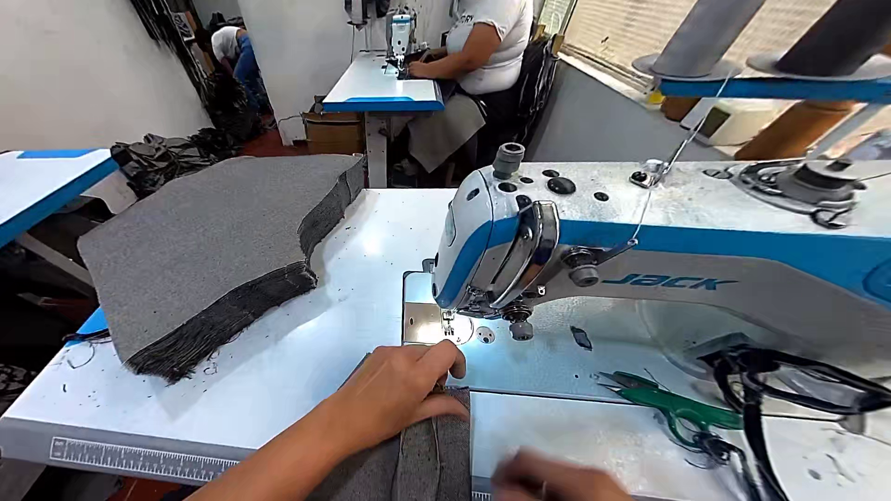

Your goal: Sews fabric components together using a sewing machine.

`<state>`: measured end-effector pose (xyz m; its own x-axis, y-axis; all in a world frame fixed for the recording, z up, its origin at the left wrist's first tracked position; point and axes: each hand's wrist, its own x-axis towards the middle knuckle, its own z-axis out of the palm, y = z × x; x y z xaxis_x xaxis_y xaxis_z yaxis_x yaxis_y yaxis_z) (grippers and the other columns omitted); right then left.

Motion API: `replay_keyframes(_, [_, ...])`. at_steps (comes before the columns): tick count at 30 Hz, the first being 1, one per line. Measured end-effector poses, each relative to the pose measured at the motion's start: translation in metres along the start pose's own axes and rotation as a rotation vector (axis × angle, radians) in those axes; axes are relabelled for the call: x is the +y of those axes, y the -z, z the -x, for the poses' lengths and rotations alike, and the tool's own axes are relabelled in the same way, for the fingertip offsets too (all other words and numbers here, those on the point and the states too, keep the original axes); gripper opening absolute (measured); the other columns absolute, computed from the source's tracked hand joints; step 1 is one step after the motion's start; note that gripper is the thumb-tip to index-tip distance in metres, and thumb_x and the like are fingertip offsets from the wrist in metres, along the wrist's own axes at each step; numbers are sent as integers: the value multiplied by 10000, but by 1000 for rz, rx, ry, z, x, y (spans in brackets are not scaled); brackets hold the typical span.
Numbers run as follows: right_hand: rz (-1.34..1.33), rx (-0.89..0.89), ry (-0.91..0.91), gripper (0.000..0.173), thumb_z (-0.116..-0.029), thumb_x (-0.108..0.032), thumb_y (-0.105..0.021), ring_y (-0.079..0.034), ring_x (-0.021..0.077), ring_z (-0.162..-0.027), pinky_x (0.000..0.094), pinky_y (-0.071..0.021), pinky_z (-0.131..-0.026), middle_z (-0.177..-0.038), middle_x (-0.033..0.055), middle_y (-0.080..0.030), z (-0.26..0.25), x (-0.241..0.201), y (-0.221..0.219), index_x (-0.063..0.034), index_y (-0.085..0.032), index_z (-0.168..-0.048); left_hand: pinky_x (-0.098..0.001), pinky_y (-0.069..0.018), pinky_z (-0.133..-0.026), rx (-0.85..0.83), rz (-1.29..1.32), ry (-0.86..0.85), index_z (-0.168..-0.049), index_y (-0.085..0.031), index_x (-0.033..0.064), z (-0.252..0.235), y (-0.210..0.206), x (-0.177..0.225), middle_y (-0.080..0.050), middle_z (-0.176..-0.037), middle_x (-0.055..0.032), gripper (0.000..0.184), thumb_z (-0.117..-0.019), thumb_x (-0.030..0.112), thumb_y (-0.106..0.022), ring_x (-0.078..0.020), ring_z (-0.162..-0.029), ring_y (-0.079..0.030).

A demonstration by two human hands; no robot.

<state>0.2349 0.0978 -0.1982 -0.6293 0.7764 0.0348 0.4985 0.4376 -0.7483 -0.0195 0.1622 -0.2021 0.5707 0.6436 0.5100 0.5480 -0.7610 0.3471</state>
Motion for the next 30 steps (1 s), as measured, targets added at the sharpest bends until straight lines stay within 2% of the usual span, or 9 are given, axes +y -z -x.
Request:
replay_keyframes(2, [-81, 261, 40, 301, -1014, -253, -614, -725, 139, -832, 305, -606, -730, -973, 115, -742, -23, 4, 6, 25, -690, -1098, -211, -498, -601, 49, 19, -54, -1014, -611, 46, -1, 9, 10, -627, -748, -30, 334, -943, 357, -709, -104, -654, -605])
replay_keyframes(4, [-277, 336, 127, 289, -1023, -264, -607, -686, 2, -804, 181, -581, -736, -911, 26, -726, -41, 4, -3, 10, -686, -1072, -198, -488, -599, 77, 0, -86, -1020, -590, 47, -1, 18, 19, -619, -746, -35, 333, -956, 357, -694, -105, -656, -600])
replay_keyframes(6, [-405, 373, 164, 194, -1007, -185, -631, -654, -48, -743, 137, -560, -694, -840, -26, -714, -47, -7, -11, -2, -697, -1011, -182, -480, -597, 105, -33, -105, -1014, -584, 54, 0, 27, 27, -612, -743, -29, 346, -953, 376, -695, -96, -657, -595])
replay_keyframes(11, [-337, 538, 321, 158, -998, -129, -646, -678, -46, -785, 131, -578, -738, -872, -1, -743, -41, -38, -12, 13, -715, -997, -179, -448, -576, 112, -186, -83, -897, -629, 82, 2, 76, 59, -586, -742, -12, 352, -981, 424, -642, -80, -666, -569])
replay_keyframes(13, [-229, 615, 413, 177, -1005, -152, -648, -671, -48, -811, 116, -563, -760, -887, 19, -740, -39, -56, -3, 11, -716, -999, -182, -492, -609, 96, -302, -35, -942, -660, 91, 0, 105, 79, -618, -776, 1, 314, -997, 396, -610, -74, -696, -602])
replay_keyframes(15, [-136, 672, 501, 189, -1013, -182, -645, -665, -57, -832, 96, -551, -776, -893, 23, -732, -38, -78, 9, -5, -711, -1000, -144, -472, -590, 91, -351, -12, -935, -656, 117, -4, 136, 98, -596, -762, 46, 299, -985, 408, -607, -15, -677, -574])
replay_keyframes(18, [-41, 687, 627, 187, -1033, -190, -615, -662, -45, -846, 94, -529, -771, -921, 43, -733, -34, -114, 26, -17, -685, -1024, -65, -440, -576, 109, -340, -13, -853, -661, 141, -9, 180, 129, -545, -751, 97, 299, -965, 418, -637, 70, -674, -530])
replay_keyframes(24, [31, 714, 805, 175, -1029, -189, -623, -674, -39, -872, 102, -539, -784, -944, 38, -741, -19, -172, 57, -25, -682, -1043, -71, -401, -527, 56, -452, -5, -809, -656, 172, -8, 237, 183, -535, -670, 142, 395, -989, 507, -552, 104, -622, -512])
replay_keyframes(30, [35, 706, 910, 141, -985, -176, -693, -691, -34, -851, 117, -575, -770, -933, 2, -756, -8, -200, 79, -43, -728, -1014, -81, -449, -634, 44, -369, 19, -790, -758, 247, -2, 254, 193, -588, -950, 93, 399, -997, 525, -561, 77, -814, -558])
